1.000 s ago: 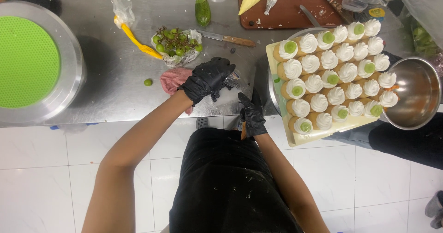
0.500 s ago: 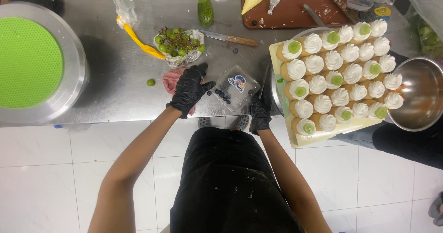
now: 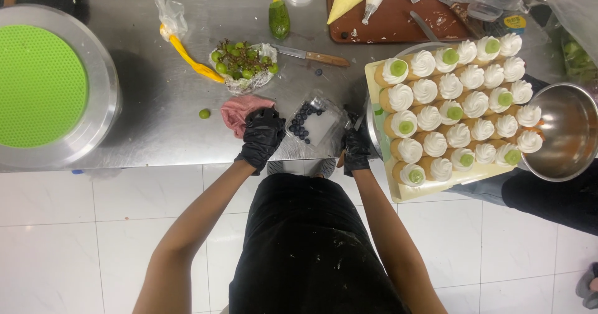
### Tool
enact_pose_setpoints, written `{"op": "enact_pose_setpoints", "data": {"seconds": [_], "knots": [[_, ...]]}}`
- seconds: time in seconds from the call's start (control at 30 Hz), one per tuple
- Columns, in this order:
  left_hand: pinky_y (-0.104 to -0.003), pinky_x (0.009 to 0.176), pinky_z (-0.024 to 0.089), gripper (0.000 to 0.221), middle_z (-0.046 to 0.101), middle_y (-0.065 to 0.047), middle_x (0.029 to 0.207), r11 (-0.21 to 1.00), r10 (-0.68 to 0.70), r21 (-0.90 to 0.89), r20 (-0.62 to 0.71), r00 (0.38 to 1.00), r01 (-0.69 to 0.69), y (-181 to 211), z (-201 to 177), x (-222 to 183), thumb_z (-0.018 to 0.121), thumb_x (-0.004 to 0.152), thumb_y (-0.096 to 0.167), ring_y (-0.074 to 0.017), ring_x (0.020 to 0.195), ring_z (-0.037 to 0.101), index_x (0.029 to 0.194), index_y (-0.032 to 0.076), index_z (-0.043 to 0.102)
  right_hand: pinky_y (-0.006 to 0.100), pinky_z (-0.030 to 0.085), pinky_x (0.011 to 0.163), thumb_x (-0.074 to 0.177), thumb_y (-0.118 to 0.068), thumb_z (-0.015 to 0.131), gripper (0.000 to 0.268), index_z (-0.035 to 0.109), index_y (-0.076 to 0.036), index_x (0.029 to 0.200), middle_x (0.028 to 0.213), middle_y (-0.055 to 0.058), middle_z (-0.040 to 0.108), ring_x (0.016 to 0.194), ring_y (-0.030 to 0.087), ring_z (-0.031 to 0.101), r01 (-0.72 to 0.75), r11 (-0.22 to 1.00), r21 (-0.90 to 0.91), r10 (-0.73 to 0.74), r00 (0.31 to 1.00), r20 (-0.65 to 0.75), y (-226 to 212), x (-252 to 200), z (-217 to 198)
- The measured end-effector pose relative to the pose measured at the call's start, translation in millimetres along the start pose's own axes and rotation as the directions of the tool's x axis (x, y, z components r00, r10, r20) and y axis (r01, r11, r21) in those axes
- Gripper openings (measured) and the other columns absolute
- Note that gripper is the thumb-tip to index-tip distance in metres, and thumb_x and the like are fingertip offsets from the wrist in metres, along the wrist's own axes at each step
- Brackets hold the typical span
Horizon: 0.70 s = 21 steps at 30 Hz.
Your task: Decorating a batch of frosted cupcakes by cutting and placing fruit toppings such as grapes, blueberries, and pumpkin pieces.
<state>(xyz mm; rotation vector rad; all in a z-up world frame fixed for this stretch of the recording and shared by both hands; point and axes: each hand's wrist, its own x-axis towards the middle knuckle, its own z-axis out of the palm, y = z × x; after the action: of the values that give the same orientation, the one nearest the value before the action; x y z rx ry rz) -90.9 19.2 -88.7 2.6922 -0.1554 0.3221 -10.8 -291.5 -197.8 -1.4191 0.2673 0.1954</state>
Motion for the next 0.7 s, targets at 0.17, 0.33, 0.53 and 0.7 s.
{"op": "enact_pose_setpoints", "data": {"seconds": [0.17, 0.33, 0.53, 0.7], "knots": [[-0.051, 0.079, 0.048, 0.013, 0.064, -0.015, 0.098, 0.996, 0.017, 0.09, -0.052, 0.998, -0.013, -10.6, 8.8, 2.2, 0.068, 0.088, 0.019, -0.0361, 0.093, 0.061, 0.094, 0.009, 0.066, 0.021, 0.037, 0.044, 0.093, -0.027, 0.076, 0.058, 0.054, -0.008, 0.143, 0.087, -0.002, 0.06, 0.055, 0.007, 0.047, -0.146, 0.987, 0.06, 0.148, 0.988, -0.038, -47.1, -8.8, 29.0], [-0.052, 0.073, 0.047, 0.016, 0.062, -0.014, 0.091, 0.965, 0.053, 0.258, 0.011, 0.999, -0.054, 0.5, -3.8, 0.9, 0.065, 0.083, 0.022, -0.0355, 0.086, 0.06, 0.092, 0.009, 0.065, 0.018, 0.047, 0.06, 0.09, -0.026, 0.08, 0.064, 0.051, -0.011, 0.145, 0.104, -0.008, 0.068, 0.073, 0.001, 0.059, -0.082, 0.97, 0.229, 0.097, 0.994, -0.052, -60.3, -7.1, 49.2], [-0.051, 0.077, 0.047, 0.011, 0.061, -0.013, 0.086, 0.959, 0.098, 0.269, -0.02, 0.995, -0.089, 2.4, -1.8, -6.9, 0.063, 0.081, 0.02, -0.034, 0.089, 0.06, 0.087, 0.011, 0.062, 0.022, 0.032, 0.039, 0.098, -0.026, 0.072, 0.049, 0.059, -0.008, 0.141, 0.089, 0.0, 0.063, 0.048, 0.006, 0.045, -0.107, 0.987, 0.123, 0.125, 0.981, -0.148, -65.9, -12.2, 63.3], [-0.049, 0.075, 0.046, 0.007, 0.061, -0.012, 0.084, 0.929, 0.078, 0.357, 0.067, 0.995, -0.097, 3.6, -3.8, -11.0, 0.063, 0.082, 0.018, -0.033, 0.087, 0.059, 0.085, 0.012, 0.062, 0.021, 0.034, 0.044, 0.098, -0.017, 0.07, 0.038, 0.065, -0.007, 0.134, 0.103, 0.003, 0.074, 0.056, 0.006, 0.051, -0.108, 0.984, 0.143, 0.136, 0.971, -0.199, -46.3, 5.4, 61.9]]}}
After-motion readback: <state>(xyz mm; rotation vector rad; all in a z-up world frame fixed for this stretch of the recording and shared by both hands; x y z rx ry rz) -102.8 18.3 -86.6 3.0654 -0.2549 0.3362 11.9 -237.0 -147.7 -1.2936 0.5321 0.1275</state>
